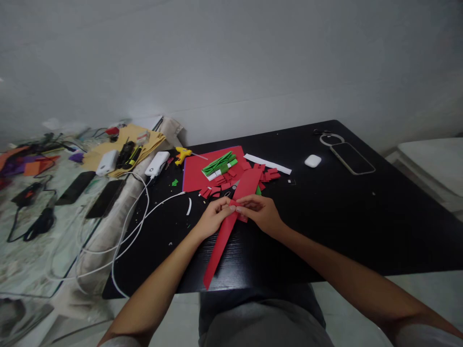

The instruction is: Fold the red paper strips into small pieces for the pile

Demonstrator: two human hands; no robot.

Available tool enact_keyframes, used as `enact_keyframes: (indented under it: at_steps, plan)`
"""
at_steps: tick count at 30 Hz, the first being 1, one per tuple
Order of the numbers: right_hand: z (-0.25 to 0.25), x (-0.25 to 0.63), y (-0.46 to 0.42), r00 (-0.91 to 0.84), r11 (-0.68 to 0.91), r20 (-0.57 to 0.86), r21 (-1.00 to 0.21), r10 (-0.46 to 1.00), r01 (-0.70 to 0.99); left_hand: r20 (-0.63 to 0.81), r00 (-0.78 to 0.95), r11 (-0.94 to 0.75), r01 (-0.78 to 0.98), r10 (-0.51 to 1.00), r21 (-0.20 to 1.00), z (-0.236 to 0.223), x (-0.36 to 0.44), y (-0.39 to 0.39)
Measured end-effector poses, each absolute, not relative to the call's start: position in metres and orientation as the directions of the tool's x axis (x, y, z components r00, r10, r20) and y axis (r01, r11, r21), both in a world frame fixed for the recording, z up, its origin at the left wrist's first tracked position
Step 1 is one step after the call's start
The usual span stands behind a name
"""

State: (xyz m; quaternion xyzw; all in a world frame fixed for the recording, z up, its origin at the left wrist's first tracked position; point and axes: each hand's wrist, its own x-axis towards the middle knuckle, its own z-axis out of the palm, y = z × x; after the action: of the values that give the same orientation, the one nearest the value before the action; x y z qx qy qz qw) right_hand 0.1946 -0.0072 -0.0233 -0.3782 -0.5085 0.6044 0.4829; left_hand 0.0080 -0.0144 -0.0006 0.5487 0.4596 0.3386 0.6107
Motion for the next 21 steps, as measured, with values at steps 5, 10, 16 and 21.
enact_keyframes:
  at_steps: [5,10,16,21]
  plan:
    - [-0.0241,0.1932,-0.0077,-0.305,-0.063,0.012,-0.97,0.952,-0.234,-0.265,0.33,0.273,0.023,0.906,0.962,-0.0026,0.0056,-0.0141]
    - [-0.0234,0.1942,-0.0063,-0.324,-0.085,0.0,-0.965,0.946,-0.248,-0.28,0.321,0.297,-0.002,0.905,0.955,-0.0044,0.0027,-0.0128]
    - [-0.0224,0.1955,-0.0053,-0.307,-0.07,0.003,-0.971,0.952,-0.227,-0.267,0.329,0.289,-0.021,0.906,0.957,-0.0031,0.0034,-0.0126]
    - [-0.0214,0.1968,-0.0052,-0.308,-0.047,0.016,-0.979,0.951,-0.198,-0.274,0.336,0.295,-0.013,0.901,0.955,-0.0023,0.004,-0.0131]
